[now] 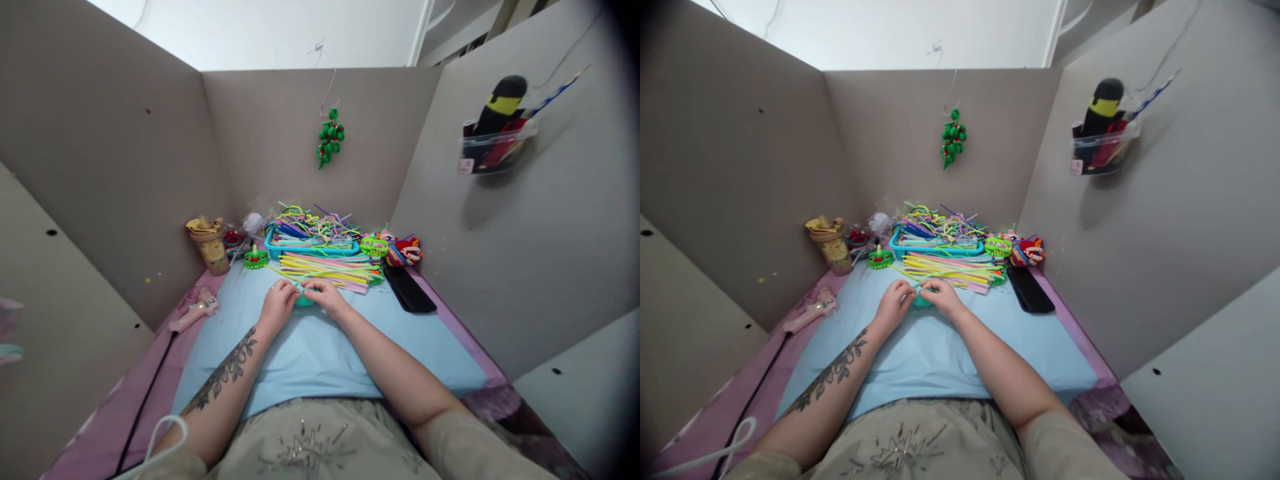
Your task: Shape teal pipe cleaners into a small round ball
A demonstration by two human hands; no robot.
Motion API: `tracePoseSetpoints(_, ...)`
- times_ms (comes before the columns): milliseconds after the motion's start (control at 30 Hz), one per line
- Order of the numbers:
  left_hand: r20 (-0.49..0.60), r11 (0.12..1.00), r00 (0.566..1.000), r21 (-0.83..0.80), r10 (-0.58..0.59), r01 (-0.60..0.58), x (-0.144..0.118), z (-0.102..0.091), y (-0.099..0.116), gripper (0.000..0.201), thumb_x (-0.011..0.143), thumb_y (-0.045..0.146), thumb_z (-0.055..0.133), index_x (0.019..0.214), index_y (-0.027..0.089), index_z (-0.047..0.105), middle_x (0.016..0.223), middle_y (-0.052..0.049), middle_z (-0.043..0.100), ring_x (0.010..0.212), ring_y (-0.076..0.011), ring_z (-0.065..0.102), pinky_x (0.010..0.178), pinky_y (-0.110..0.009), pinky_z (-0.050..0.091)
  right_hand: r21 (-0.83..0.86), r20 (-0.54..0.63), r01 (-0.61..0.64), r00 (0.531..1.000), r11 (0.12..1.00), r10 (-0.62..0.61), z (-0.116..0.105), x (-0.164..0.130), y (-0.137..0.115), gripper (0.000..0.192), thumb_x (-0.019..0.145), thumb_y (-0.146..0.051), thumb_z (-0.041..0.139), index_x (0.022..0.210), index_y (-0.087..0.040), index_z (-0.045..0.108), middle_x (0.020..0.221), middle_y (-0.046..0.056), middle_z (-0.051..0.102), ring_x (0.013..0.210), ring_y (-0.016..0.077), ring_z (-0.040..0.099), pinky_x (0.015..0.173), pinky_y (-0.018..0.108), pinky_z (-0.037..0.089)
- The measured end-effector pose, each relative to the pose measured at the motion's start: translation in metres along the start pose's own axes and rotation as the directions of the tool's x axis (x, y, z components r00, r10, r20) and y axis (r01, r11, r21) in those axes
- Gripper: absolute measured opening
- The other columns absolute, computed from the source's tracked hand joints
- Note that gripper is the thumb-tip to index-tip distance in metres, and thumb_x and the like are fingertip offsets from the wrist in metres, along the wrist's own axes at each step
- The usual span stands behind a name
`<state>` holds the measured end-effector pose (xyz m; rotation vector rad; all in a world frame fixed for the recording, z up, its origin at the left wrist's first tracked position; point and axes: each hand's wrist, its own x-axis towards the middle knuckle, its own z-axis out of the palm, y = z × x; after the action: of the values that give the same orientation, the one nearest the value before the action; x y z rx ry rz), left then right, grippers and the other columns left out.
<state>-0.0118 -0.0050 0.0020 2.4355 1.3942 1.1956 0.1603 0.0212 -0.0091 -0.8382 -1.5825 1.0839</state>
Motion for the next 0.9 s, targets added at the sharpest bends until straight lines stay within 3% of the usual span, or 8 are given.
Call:
tracePoseSetpoints(167, 0.143, 0.977, 0.986, 0.208, -0.083, 0.052, -0.002, 0.001, -0.001, 0.013, 0.085, 0.029, 0.05, 0.081, 0.018, 0.057, 0.083, -0.004, 0.059, 0.079, -0.0184, 0.054, 0.072, -0.029, 0.04, -0.064, -0.009, 0.024, 1.0, 0.998, -0.024, 0.0, 0.0, 0.005, 0.013, 0.069, -0.031, 0.065, 0.072, -0.019, 0.064, 0.087, 0.003, 0.064, 0.085, 0.018, 0.058, 0.081, 0.032, 0.042)
tracePoseSetpoints(300, 0.221, 0.988, 0.969, 0.135, -0.109, 0.08, -0.004, 0.002, -0.002, 0.013, 0.085, 0.029, 0.049, 0.08, 0.019, 0.055, 0.08, -0.002, 0.061, 0.075, -0.017, 0.055, 0.066, -0.026, 0.039, -0.132, 0.078, 0.015, 0.997, 0.991, -0.005, 0.0, 0.001, 0.006, 0.014, 0.068, -0.031, 0.065, 0.074, -0.019, 0.064, 0.087, 0.004, 0.064, 0.083, 0.0181, 0.058, 0.078, 0.032, 0.042)
tracePoseSetpoints(433, 0.249, 0.993, 0.963, 0.074, -0.104, 0.089, -0.004, 0.002, -0.002, 0.014, 0.085, 0.029, 0.05, 0.076, 0.019, 0.055, 0.079, -0.002, 0.062, 0.073, -0.0162, 0.055, 0.065, -0.025, 0.039, -0.161, 0.065, 0.05, 0.997, 0.986, -0.04, 0.0, 0.002, 0.008, 0.011, 0.065, -0.028, 0.066, 0.065, -0.018, 0.062, 0.093, 0.005, 0.063, 0.09, 0.0192, 0.058, 0.084, 0.034, 0.041)
tracePoseSetpoints(633, 0.277, 0.997, 0.96, 0.083, -0.029, 0.006, -0.003, -0.001, -0.002, 0.013, 0.085, 0.029, 0.05, 0.08, 0.019, 0.057, 0.081, -0.003, 0.063, 0.078, -0.0177, 0.056, 0.069, -0.025, 0.039, -0.256, 0.077, 0.139, 0.989, 0.957, -0.123, 0.001, -0.001, 0.009, 0.004, 0.064, -0.02, 0.065, 0.066, -0.018, 0.063, 0.096, 0.006, 0.06, 0.093, 0.0183, 0.057, 0.088, 0.033, 0.041)
tracePoseSetpoints(900, 0.33, 0.999, 0.944, 0.041, -0.002, -0.012, -0.001, -0.001, -0.007, 0.012, 0.085, 0.024, 0.047, 0.083, 0.019, 0.058, 0.082, -0.003, 0.064, 0.081, -0.017, 0.057, 0.072, -0.025, 0.04, -0.286, 0.066, 0.145, 0.989, 0.947, -0.132, -0.001, -0.003, 0.013, 0.004, 0.065, -0.022, 0.066, 0.066, -0.019, 0.064, 0.098, 0.005, 0.056, 0.096, 0.0176, 0.054, 0.089, 0.032, 0.04)
